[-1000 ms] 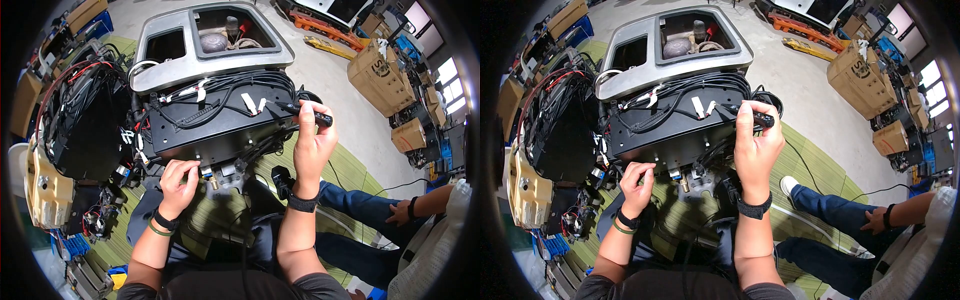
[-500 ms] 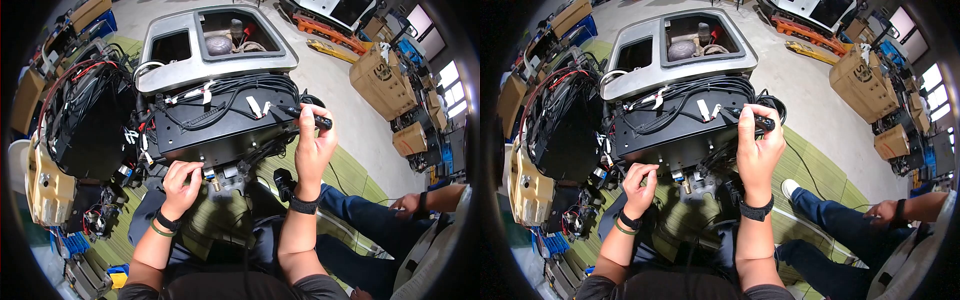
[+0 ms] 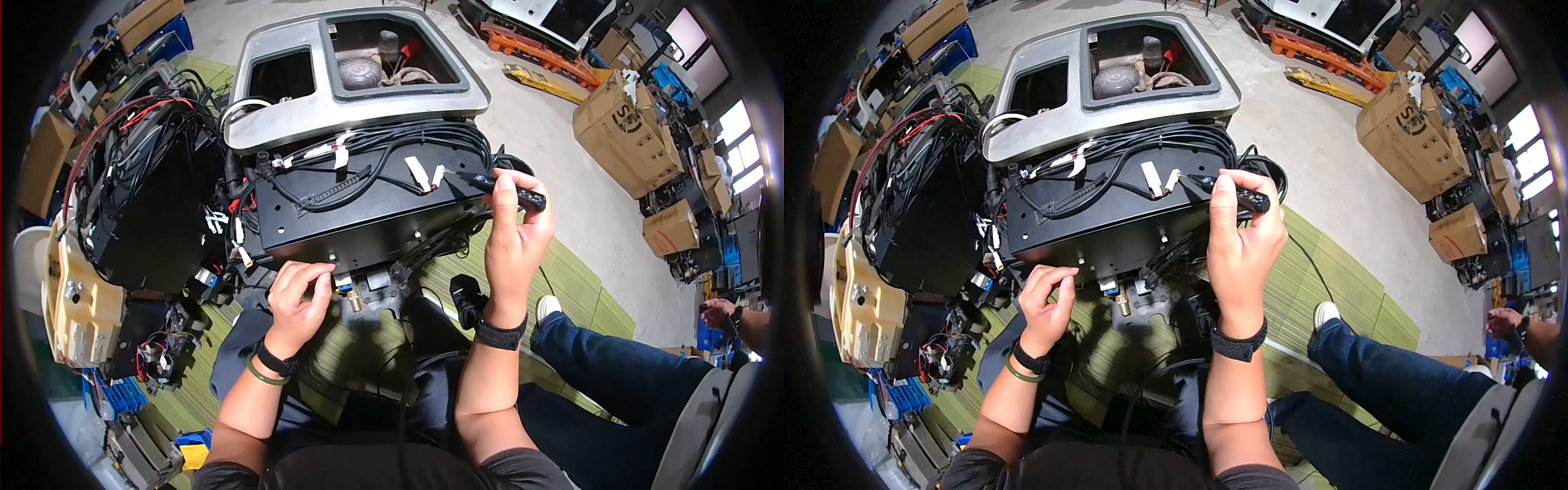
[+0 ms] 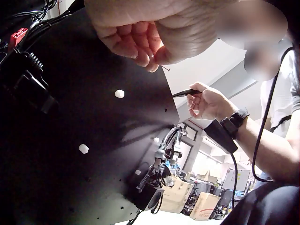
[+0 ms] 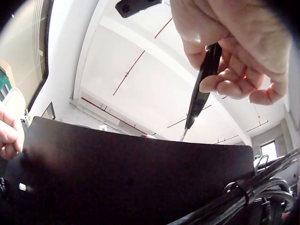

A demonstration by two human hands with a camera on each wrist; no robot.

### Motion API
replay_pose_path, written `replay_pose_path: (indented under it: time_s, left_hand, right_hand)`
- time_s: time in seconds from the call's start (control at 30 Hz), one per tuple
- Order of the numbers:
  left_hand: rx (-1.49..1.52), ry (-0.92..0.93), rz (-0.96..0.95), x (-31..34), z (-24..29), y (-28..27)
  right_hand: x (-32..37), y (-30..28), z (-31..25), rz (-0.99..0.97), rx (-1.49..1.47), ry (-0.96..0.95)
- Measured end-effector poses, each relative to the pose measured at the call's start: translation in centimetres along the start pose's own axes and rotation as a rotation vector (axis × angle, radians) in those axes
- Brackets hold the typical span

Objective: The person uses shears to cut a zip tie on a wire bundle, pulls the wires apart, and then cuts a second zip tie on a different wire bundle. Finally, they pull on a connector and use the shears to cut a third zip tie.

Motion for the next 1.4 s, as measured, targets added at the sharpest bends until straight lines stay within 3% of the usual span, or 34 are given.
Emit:
replay_pose_path:
  time_s: [1.0, 1.07, 1.13, 1.4]
  left_hand:
    - [0.008, -0.05, -0.006, 0.2, 0.25, 0.05]
    - [-0.007, 0.018, -0.004, -0.19, 0.79, -0.13]
    - [0.023, -0.009, 0.009, -0.21, 0.63, -0.2]
    - [0.027, 0.017, 0.044, -0.28, 0.67, -0.41]
  right_hand:
    - [0.04, -0.2, -0.39, 0.016, 0.158, -0.034]
    - [-0.08, -0.28, -0.31, 0.027, 0.162, -0.076]
    - [-0.1, -0.3, 0.51, 0.015, 0.113, 0.012]
    - [-0.05, -0.33, -0.25, 0.002, 0.091, 0.012]
Point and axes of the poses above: each hand's wrist, its own x-axis away from the middle knuckle, its own y-axis out of the palm, z = x × y, the point moved 8 cm from there along -x, towards the middle knuckle, and after that the axes turned 6 degrees about y, right-handed, at the moved point
